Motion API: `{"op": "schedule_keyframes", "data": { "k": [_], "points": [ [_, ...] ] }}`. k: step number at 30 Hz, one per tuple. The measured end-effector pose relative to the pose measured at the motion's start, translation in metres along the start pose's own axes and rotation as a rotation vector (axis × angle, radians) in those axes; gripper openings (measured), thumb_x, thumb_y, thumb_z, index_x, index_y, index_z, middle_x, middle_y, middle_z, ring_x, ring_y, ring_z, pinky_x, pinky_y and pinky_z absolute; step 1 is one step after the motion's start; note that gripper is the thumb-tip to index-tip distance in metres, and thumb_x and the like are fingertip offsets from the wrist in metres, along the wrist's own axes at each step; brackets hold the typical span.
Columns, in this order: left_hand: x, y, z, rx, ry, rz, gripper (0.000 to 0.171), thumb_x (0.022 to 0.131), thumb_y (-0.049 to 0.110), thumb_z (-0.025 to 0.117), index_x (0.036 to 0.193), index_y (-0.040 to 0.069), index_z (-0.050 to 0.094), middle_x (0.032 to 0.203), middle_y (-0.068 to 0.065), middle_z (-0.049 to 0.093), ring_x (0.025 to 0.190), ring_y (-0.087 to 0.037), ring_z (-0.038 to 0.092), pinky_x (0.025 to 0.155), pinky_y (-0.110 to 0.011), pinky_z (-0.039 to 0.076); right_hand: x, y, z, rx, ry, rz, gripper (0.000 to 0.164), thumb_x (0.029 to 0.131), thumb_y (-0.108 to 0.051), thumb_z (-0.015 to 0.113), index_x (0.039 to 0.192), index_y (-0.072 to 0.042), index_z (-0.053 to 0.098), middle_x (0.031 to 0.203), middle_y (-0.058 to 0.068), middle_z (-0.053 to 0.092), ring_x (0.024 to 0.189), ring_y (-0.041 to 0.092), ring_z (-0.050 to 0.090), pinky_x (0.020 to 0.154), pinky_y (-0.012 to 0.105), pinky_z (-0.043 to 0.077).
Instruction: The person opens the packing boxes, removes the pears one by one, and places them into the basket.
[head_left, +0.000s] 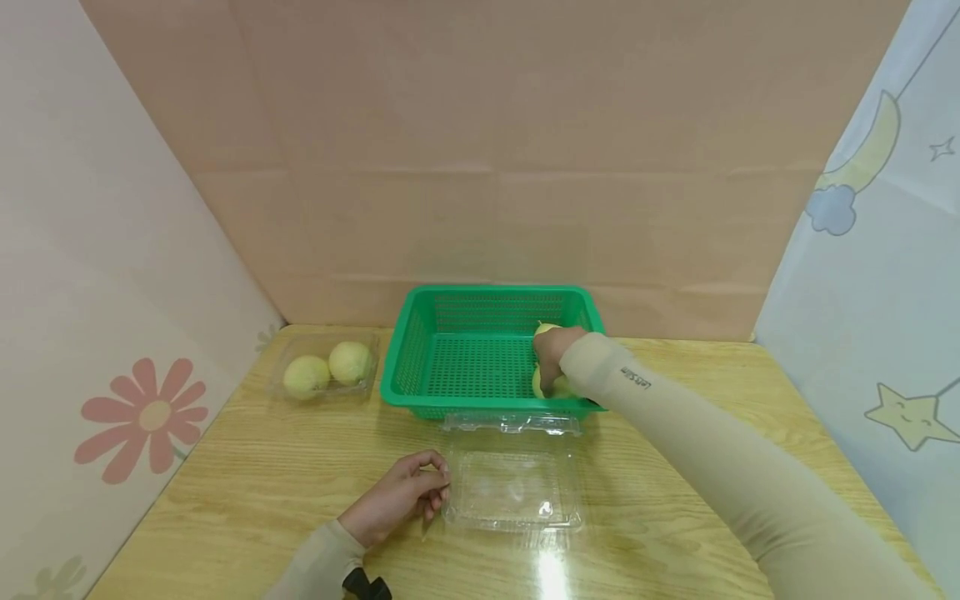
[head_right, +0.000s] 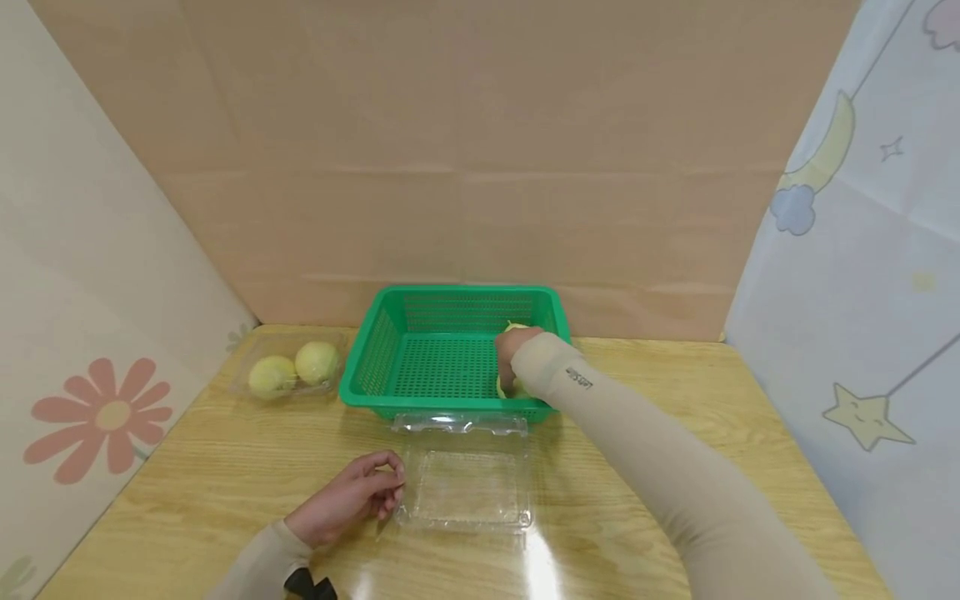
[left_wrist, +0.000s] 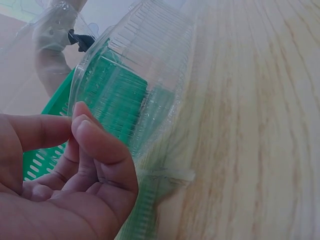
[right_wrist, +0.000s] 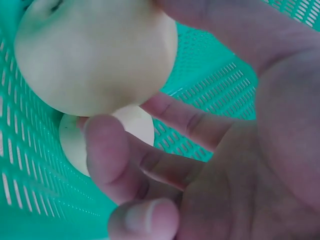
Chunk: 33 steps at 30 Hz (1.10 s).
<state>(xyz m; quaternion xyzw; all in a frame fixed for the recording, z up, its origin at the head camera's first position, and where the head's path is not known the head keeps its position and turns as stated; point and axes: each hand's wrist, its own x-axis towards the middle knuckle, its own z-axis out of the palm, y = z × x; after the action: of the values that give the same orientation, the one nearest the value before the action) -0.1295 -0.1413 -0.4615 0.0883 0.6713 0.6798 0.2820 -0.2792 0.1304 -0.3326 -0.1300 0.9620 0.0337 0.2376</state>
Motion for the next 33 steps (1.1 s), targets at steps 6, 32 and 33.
{"op": "schedule_keyframes", "data": {
  "k": [6,32,33],
  "points": [
    [0.0,-0.002,0.001,-0.001,-0.005,0.009,0.014,0.104,0.018,0.052,0.101,0.004,0.052,0.082,-0.004,0.058,0.067,-0.012,0.049,0.059,-0.024,0.046,0.0,0.006,0.001,0.034,-0.006,-0.026,0.03,0.08,-0.026,0.082,0.098,-0.011,0.064,0.104,0.002,0.066,0.083,0.019,0.056,0.068,0.036,0.051],
    [-0.001,-0.003,0.004,-0.012,-0.011,0.008,0.014,0.104,0.018,0.052,0.101,0.004,0.051,0.082,-0.005,0.058,0.067,-0.012,0.049,0.059,-0.024,0.046,-0.092,0.038,0.053,0.432,0.581,-0.226,0.012,0.092,-0.013,0.056,0.084,-0.014,0.064,0.055,-0.006,0.039,0.049,0.009,0.031,0.047,0.025,0.027],
    [-0.002,-0.003,0.004,-0.013,-0.012,0.008,0.014,0.104,0.018,0.052,0.101,0.004,0.051,0.082,-0.004,0.058,0.067,-0.012,0.05,0.059,-0.024,0.046,-0.098,0.039,0.057,0.432,0.595,-0.22,0.012,0.092,-0.013,0.057,0.082,-0.015,0.064,0.055,-0.007,0.038,0.048,0.008,0.03,0.048,0.025,0.027]
  ]
}}
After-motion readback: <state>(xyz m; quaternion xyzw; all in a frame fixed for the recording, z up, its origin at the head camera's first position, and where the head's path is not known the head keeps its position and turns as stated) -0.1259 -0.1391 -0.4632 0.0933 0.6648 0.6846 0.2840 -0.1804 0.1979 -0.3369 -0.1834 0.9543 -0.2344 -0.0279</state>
